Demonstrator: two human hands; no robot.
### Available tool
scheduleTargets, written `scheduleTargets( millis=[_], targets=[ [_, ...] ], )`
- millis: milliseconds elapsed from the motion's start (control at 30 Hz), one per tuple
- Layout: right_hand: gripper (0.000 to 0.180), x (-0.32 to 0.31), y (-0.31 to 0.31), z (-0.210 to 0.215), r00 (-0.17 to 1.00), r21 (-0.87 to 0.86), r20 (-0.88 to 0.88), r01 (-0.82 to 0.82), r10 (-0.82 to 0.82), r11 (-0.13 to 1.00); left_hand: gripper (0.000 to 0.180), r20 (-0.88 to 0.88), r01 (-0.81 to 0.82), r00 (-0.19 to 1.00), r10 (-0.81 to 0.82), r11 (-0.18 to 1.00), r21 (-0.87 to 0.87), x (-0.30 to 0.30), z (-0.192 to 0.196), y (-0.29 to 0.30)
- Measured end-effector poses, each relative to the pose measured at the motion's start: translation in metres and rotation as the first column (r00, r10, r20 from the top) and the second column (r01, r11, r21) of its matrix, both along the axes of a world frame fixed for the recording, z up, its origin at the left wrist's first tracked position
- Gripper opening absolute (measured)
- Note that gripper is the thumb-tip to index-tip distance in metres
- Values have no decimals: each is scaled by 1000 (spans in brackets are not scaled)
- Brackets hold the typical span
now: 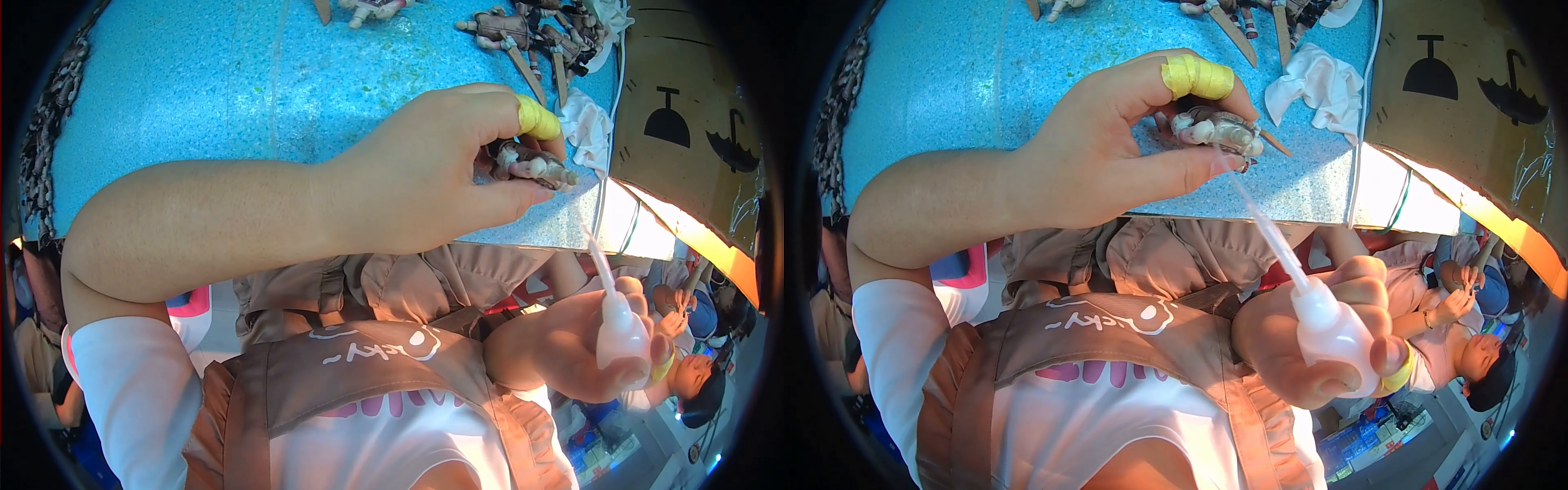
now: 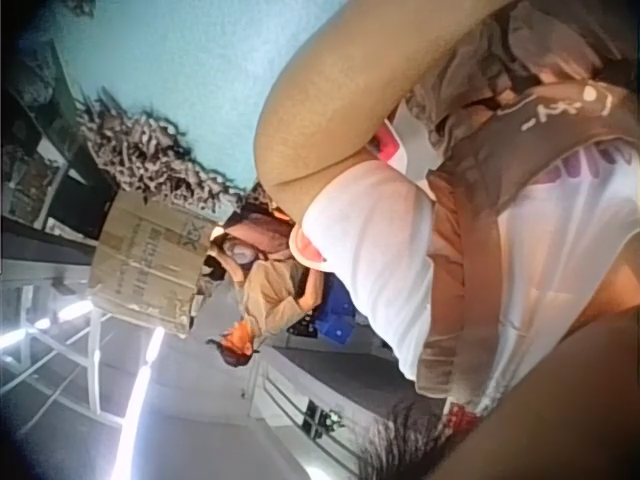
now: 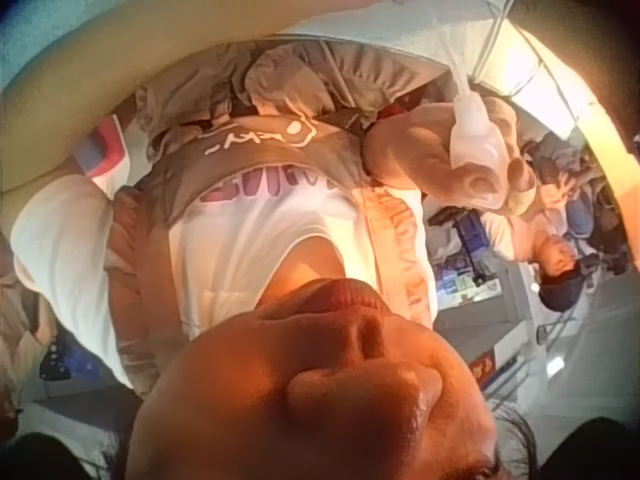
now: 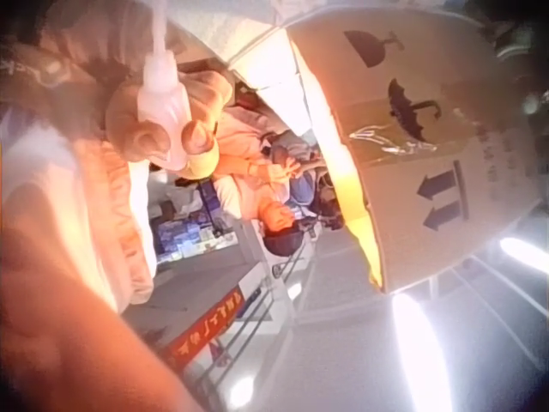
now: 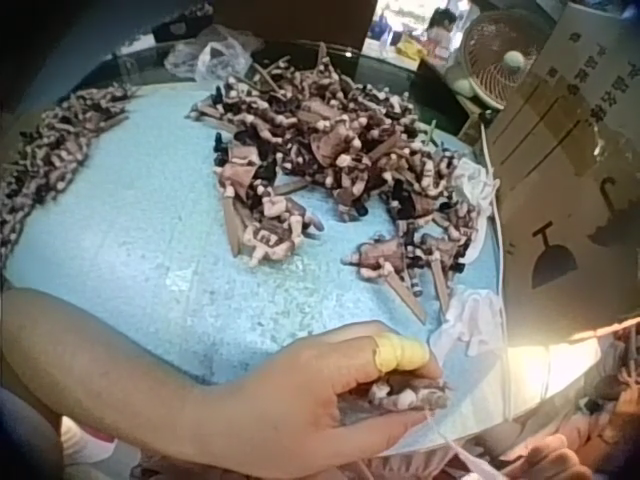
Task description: The person assembles toy figurines by applying glue to pieces using a squeeze bottle and pressing the components together by hand.
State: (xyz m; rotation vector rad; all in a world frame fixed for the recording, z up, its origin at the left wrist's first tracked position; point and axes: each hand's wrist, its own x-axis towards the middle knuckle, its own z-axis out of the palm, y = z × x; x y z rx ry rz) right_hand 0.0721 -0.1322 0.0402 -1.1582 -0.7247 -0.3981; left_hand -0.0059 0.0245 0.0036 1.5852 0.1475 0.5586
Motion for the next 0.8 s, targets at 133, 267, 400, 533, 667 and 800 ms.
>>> scheduleTargets(
  millis=[133,267,400,533,667,800],
  targets=[
    [24,0,-2,-1,1000,-9,-10,-16,16,1000,30,7,-7,1000,7,1000,22,0,0,0],
    [23,-1,-5,-3,993,55,-87,-69,74,996,30,7,-4,1000,4,1000,14,0,0,0],
    [23,0,-3,1,992,75,-83,-90,96,993,31,20,-7,1000,5,997,83,0,-1,1],
    [23,0,-3,1,987,80,-86,-131,138,988,32,13,-9,1000,7,995,97,-1,-1,1],
    [23,-5,5,1,989,98,-78,-118,126,988,33,36,-22,999,18,993,113,0,-3,1],
    [22,-6,5,1,992,95,-86,-80,89,992,33,29,-24,999,20,992,122,0,-3,1]
  ],
)
